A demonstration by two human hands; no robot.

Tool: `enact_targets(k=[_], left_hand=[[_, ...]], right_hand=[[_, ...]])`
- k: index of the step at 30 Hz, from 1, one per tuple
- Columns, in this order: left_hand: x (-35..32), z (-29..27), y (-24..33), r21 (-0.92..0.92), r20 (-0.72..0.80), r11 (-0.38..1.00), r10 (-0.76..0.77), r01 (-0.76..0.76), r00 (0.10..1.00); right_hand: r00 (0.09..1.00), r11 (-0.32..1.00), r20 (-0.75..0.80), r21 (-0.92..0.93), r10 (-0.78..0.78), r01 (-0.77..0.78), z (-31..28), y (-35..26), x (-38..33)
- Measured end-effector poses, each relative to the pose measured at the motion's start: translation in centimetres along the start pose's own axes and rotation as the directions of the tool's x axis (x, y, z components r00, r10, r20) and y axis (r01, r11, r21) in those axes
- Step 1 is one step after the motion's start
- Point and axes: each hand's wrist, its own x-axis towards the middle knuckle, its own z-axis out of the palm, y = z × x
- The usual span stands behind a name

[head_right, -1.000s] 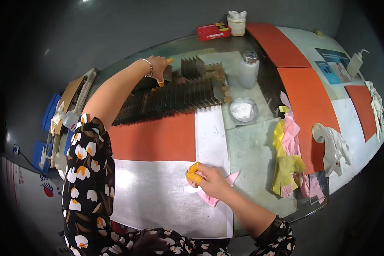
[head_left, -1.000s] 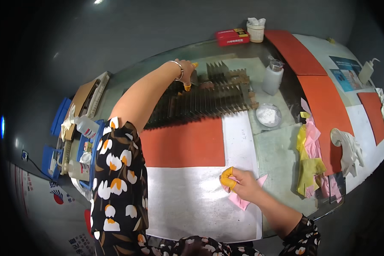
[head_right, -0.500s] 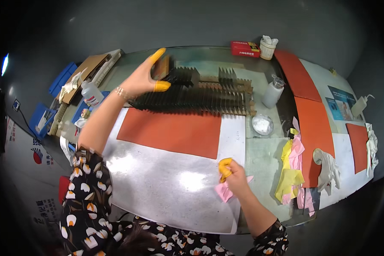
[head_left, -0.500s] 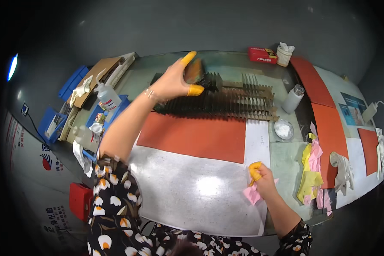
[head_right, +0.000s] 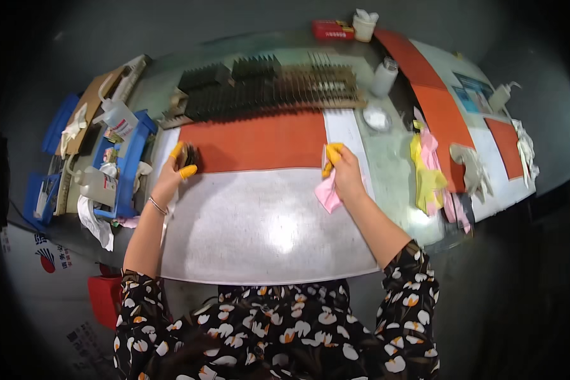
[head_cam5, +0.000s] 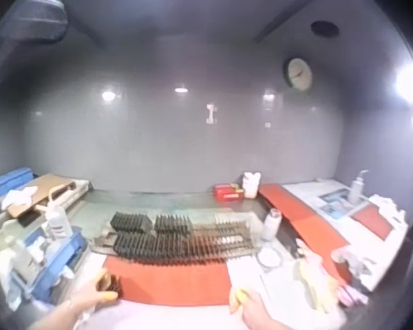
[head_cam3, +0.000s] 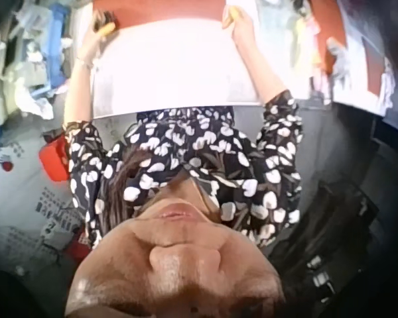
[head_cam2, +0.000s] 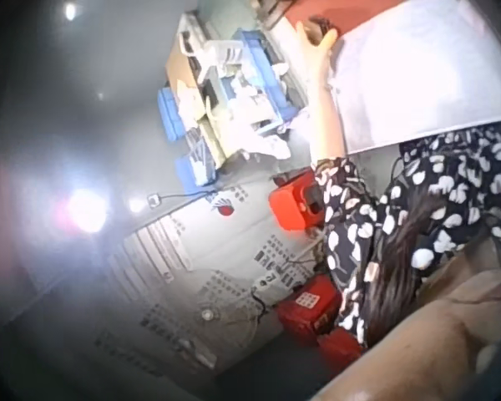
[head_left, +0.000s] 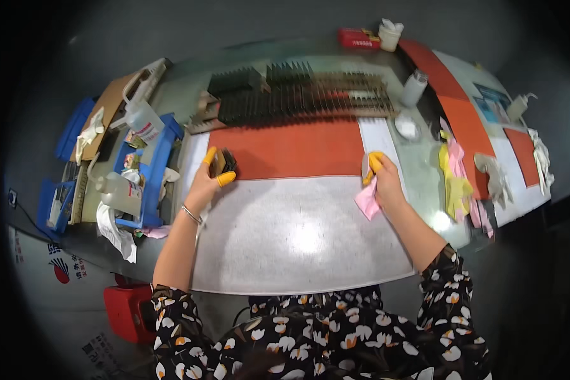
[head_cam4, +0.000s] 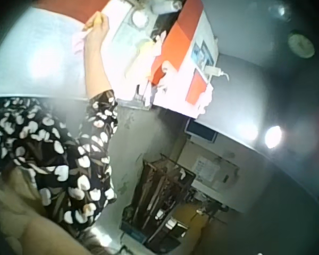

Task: The person repeatedly wipes small rectangular cards with a white cloth. They pick up cards from a stack, wipe them individually, and place them on a red mat. The person occasionally dips the cloth into a small container of liquid to re-wet it before continuing the cleaning process.

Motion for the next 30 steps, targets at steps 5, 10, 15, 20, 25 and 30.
enact_targets(k=[5,10,15,20,25,30], left_hand=[[-4.8,0.0,0.0,-0.147,0.055,0.987,-0.055,0.063,0.997],[-8.0,1.2,1.2,0.297,0.019,0.954,0.037,-0.041,0.999],[-4.6,11.5,7.4,0.577,0.331,0.7,0.271,-0.421,0.904],[-1.0,20.0,7.4,0.458,0.553,0.679,0.287,-0.574,0.782],[-0.4,20.3,7.0,0.429,0.583,0.703,0.264,-0.567,0.768],[-0.8,16.5,6.4,0.516,0.537,0.686,0.207,-0.512,0.818]], right_hand=[[0.991,0.992,-0.026,-0.003,0.13,-0.13,-0.2,-1.3,-6.2],[0.995,0.969,0.017,-0.229,0.097,-0.091,-3.6,-3.1,-8.1],[0.993,0.906,0.087,-0.409,-0.082,0.11,-5.5,-2.5,-5.8],[0.949,0.832,0.244,-0.47,-0.199,0.295,-5.2,-2.5,-5.4],[0.944,0.694,0.294,-0.65,-0.147,0.31,-6.3,-1.6,-5.2],[0.912,0.342,0.332,-0.85,-0.241,0.4,-6.1,-1.6,-5.7]])
